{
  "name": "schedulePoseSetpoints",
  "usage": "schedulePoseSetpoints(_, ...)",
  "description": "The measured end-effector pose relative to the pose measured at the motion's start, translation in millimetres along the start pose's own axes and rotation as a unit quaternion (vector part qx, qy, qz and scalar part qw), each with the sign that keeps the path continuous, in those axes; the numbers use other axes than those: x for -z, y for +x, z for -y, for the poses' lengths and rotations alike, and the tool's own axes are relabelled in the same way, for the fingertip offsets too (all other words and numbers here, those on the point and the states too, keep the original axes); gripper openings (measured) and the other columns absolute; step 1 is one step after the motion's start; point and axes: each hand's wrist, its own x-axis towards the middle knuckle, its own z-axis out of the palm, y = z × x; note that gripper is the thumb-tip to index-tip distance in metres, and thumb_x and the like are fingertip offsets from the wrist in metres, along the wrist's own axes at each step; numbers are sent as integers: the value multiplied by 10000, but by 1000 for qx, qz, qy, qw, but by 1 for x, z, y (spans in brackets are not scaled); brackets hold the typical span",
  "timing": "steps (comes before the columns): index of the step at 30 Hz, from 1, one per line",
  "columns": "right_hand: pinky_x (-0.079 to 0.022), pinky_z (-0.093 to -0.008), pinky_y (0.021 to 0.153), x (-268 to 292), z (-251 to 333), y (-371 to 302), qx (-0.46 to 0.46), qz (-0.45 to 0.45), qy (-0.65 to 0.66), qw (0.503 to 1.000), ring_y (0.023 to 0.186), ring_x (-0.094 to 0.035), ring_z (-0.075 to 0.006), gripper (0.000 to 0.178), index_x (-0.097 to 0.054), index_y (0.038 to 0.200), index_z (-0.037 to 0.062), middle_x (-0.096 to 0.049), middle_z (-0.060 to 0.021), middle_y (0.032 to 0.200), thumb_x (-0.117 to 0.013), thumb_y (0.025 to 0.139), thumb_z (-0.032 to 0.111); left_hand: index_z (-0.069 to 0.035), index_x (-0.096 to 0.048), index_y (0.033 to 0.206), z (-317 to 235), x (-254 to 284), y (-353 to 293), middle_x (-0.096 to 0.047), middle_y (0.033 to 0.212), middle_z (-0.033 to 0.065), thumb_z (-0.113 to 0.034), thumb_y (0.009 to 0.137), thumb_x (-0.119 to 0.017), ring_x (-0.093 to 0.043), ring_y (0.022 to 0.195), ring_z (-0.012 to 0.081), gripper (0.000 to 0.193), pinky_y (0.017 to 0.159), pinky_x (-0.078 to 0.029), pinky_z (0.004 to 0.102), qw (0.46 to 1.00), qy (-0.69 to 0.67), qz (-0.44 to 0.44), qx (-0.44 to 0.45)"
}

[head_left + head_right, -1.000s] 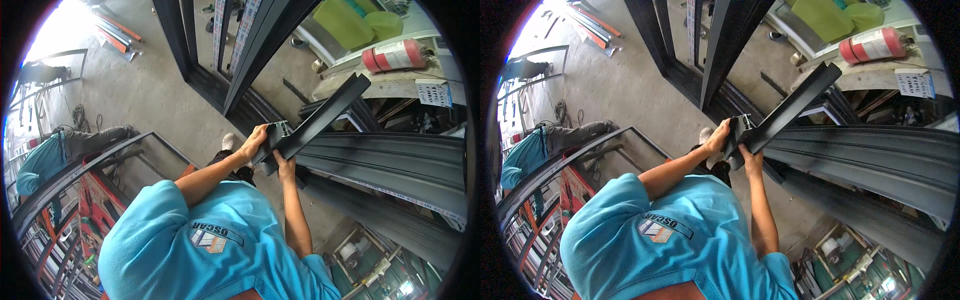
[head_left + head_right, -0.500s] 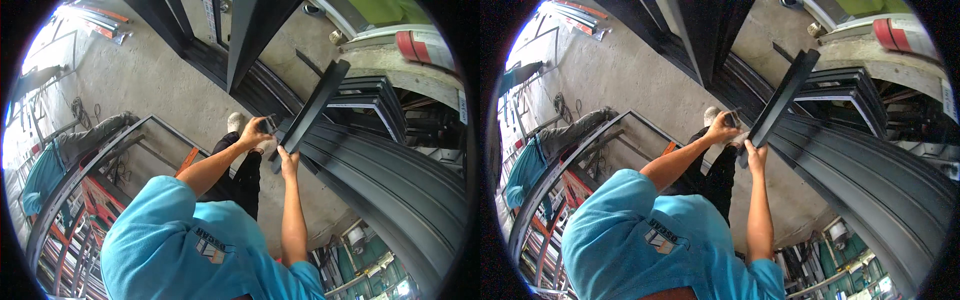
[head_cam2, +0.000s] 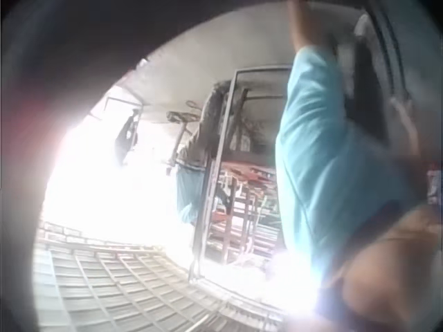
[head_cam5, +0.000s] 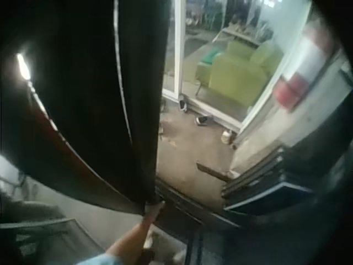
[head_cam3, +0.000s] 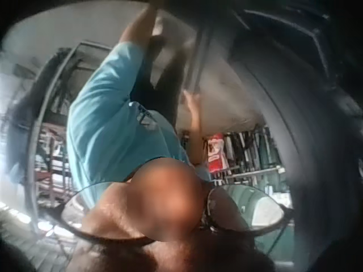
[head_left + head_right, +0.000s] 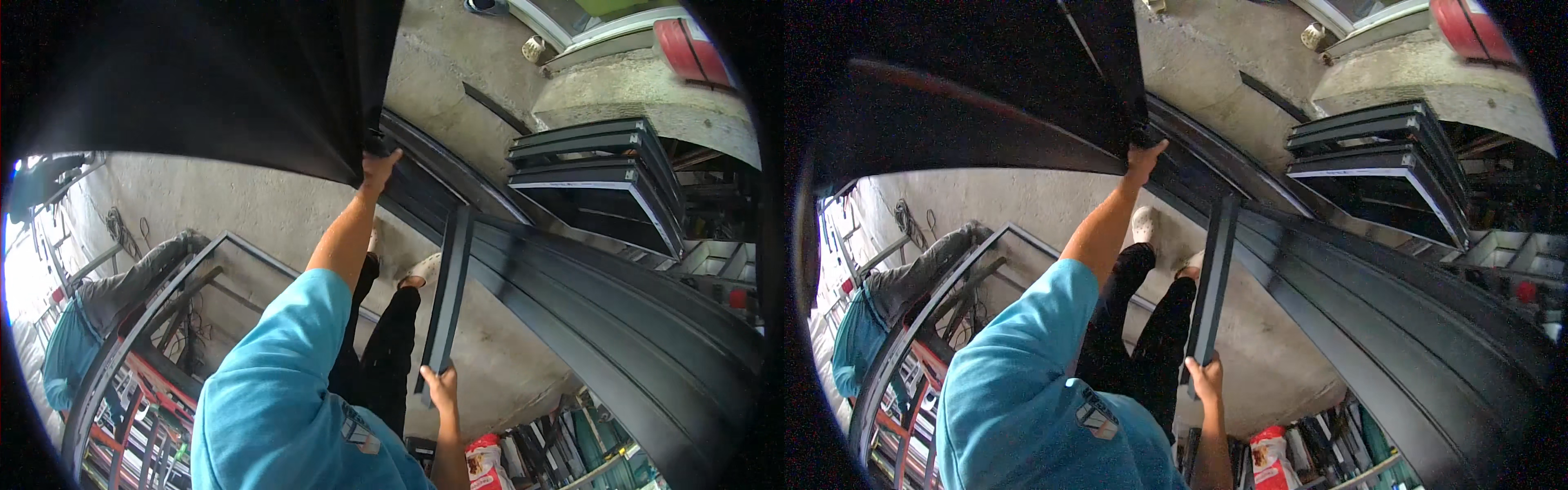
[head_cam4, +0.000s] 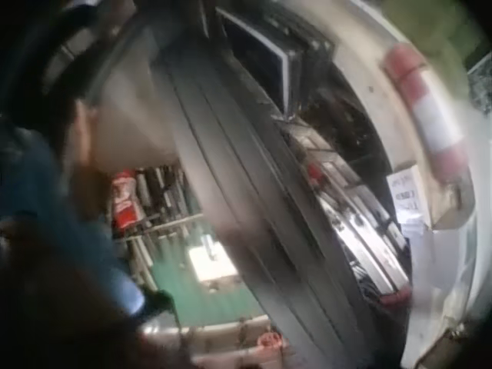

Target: The person uses a miter saw to cut several black metal profiles into specific lengths. They position each profile against the saw's fence, lower the blade to cut, and then remove the cut piece. The person repeats this process for multiple profiles and briefly fits a cut piece into a window frame structure.

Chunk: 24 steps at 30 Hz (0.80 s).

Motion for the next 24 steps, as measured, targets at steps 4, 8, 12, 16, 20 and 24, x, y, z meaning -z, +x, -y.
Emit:
schedulePoseSetpoints(4, -556, -411, 764, 0, 11, -9, 30, -31, -72, 996, 820, -706, -262, 396, -637, 1104, -25, -725, -147, 902, -805, 836, 212, -38, -520, 1487, -10, -1, 51, -605, 1427, 168, -538, 825, -817, -553, 1307, 364, 882, 1076, -441, 480, 993, -50, 89, 50)
schedulePoseSetpoints(8, -519, -351, 688, -8, 9, -14, 34, -52, -43, 997, 732, -626, -181, 359, -618, 1051, -10, -658, -68, 830, -810, 841, 210, 0, -575, 1422, -63, -10, 21, -615, 1415, 158, -525, 828, -814, -542, 1331, 346, 828, 1081, -445, 462, 977, -68, 89, 184)
schedulePoseSetpoints(12, -526, -352, 657, 9, 27, -7, 86, -58, -94, 990, 710, -645, -189, 380, -610, 1067, -19, -667, -76, 804, -819, 835, 196, 20, -641, 1328, -47, 26, -3, -689, 1284, 154, -451, 822, -827, -651, 1147, 289, 716, 968, -519, 404, 980, -79, 108, 148)
schedulePoseSetpoints(16, -540, -370, 645, 13, 71, -35, 80, -93, -136, 983, 700, -662, -202, 467, -583, 1116, -38, -678, -95, 796, -837, 822, 220, -14, -686, 1253, -85, 63, -110, -736, 1096, 124, -497, 946, -673, -692, 955, 235, 572, 793, -563, 381, 964, 41, 260, 38)
schedulePoseSetpoints(20, -565, -413, 779, 32, 129, -82, 230, -113, -107, 961, 896, -714, -313, 735, -572, 1244, -67, -709, -183, 962, -916, 739, 342, -18, -470, 1489, -216, 165, -216, -605, 1388, 135, -761, 978, -432, -607, 1214, 266, 903, 963, -531, 453, 858, -226, 452, 88)
schedulePoseSetpoints(24, -558, -468, 883, 100, 238, -166, 409, -174, -255, 859, 1058, -690, -424, 876, -565, 1335, -68, -688, -258, 1143, -936, 693, 398, -58, -391, 1529, -398, 280, -260, -561, 1441, 98, -640, 959, -619, -555, 1322, 266, 845, 1001, -516, 492, 708, -522, 473, -45)
